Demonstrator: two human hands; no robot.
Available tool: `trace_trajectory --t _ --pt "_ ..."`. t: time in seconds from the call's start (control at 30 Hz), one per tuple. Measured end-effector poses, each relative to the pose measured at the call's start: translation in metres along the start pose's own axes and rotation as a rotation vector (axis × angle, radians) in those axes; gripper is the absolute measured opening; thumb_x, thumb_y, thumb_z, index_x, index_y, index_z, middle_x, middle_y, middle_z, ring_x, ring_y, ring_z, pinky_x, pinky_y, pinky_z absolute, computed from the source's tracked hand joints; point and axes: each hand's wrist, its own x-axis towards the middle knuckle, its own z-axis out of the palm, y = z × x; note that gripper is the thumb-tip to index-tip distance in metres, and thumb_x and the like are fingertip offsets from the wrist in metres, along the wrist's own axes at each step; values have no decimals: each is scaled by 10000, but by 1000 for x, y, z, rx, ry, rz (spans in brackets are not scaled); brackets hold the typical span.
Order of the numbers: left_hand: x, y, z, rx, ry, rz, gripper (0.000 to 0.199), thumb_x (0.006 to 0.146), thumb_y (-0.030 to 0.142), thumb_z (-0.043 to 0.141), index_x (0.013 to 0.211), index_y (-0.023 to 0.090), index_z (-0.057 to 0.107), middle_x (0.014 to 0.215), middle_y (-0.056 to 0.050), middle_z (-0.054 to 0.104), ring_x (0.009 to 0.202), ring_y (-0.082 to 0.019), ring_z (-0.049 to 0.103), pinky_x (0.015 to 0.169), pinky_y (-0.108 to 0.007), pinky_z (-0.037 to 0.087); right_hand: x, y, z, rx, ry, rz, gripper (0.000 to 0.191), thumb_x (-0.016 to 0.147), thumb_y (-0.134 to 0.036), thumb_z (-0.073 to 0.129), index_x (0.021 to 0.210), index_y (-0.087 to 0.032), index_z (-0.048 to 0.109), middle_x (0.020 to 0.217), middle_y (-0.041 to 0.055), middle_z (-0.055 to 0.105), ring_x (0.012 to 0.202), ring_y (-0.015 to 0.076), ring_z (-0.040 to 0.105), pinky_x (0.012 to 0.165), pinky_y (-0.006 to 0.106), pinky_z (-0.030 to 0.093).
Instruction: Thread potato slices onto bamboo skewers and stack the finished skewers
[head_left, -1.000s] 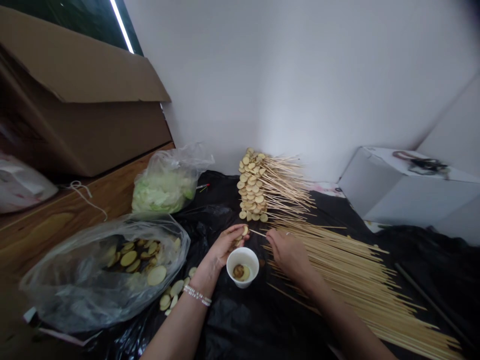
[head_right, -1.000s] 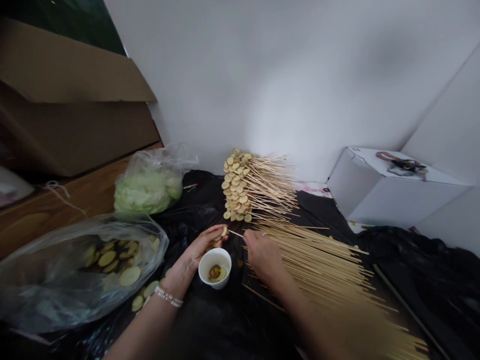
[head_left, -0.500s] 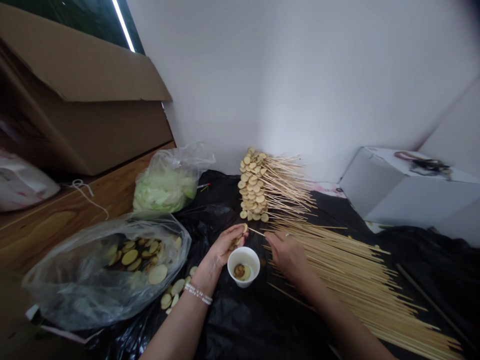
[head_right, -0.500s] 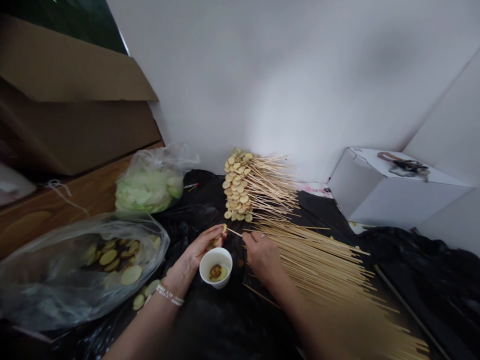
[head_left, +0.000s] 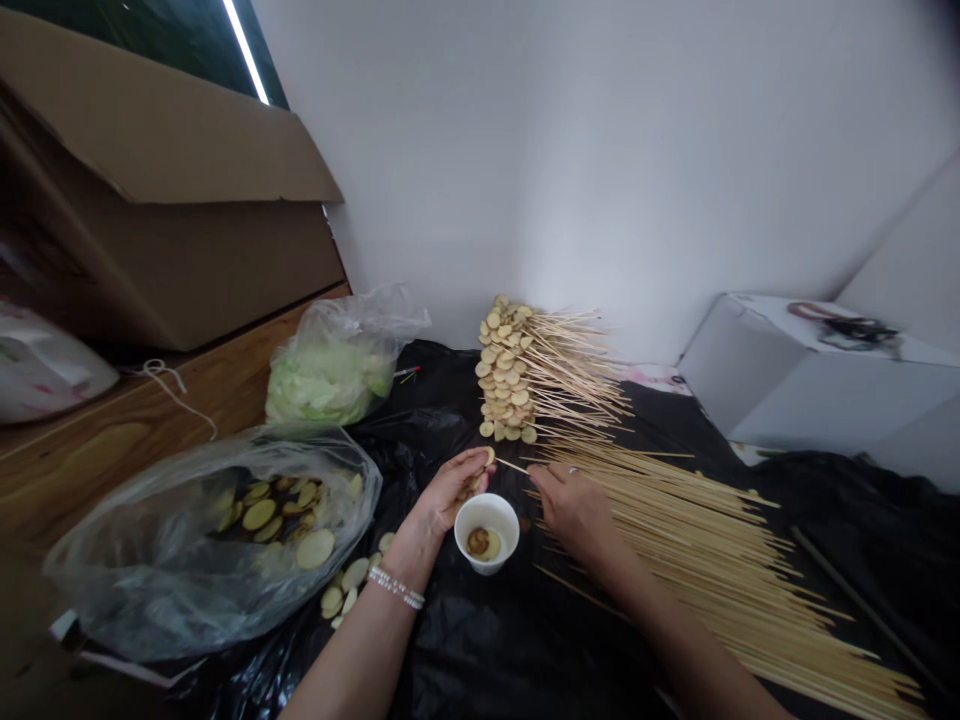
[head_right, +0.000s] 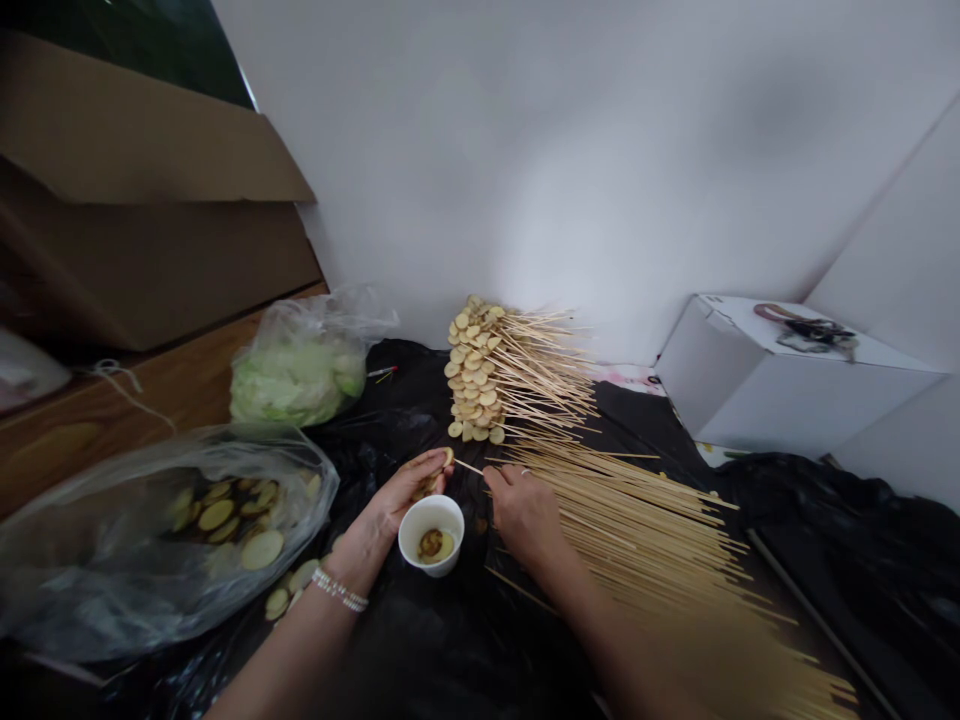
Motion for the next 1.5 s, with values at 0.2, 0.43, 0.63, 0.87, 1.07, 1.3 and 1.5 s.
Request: trace_trajectory --t 0.2,0.43,0.63,0.87,1.07,1.3,1.5 --pt "0 -1 -1 30 3 23 138 750 60 673 874 102 630 670 -34 664 504 -78 605 454 -133 486 0 0 0 -15 -41 18 273 941 -200 401 1027 -231 659 846 45 645 741 152 551 605 267 278" --pt "0 -2 -2 105 -3 87 211 671 116 770 847 90 656 641 -42 667 486 -68 582 464 -132 467 0 -3 -3 -25 -59 13 259 912 -147 431 1016 -227 656 858 44 651 761 156 561 606 263 284" --pt "0 -3 0 122 38 79 234 629 128 806 815 83 670 626 -49 666 512 -77 600 502 -143 483 -2 -6 3 -6 -71 26 259 912 -113 410 965 -208 644 854 38 652 733 148 561 594 269 274" --pt "-2 -2 2 131 27 89 230 620 132 813 798 88 673 629 -40 664 537 -76 604 520 -141 482 -3 -4 13 41 -82 27 235 932 -134 389 926 -190 617 822 31 645 711 145 553 587 267 255" --pt "-4 1 0 148 -8 63 259 628 171 814 830 90 674 653 -45 657 539 -77 592 489 -141 463 -4 -2 15 30 -9 -25 235 932 -142 391 886 -191 616 779 25 621 681 144 531 581 276 247" --pt "-5 -1 2 170 -22 89 305 567 216 850 786 73 692 655 -50 655 531 -75 576 491 -152 446 -5 -4 15 38 29 -25 237 914 -123 404 859 -187 625 777 33 621 674 141 518 581 277 257" --pt "-5 -4 2 203 -35 118 302 562 217 851 786 76 706 655 -45 651 526 -69 560 489 -154 432 -6 -5 17 25 23 -21 245 895 -92 408 910 -180 636 822 53 629 726 156 534 599 275 273"
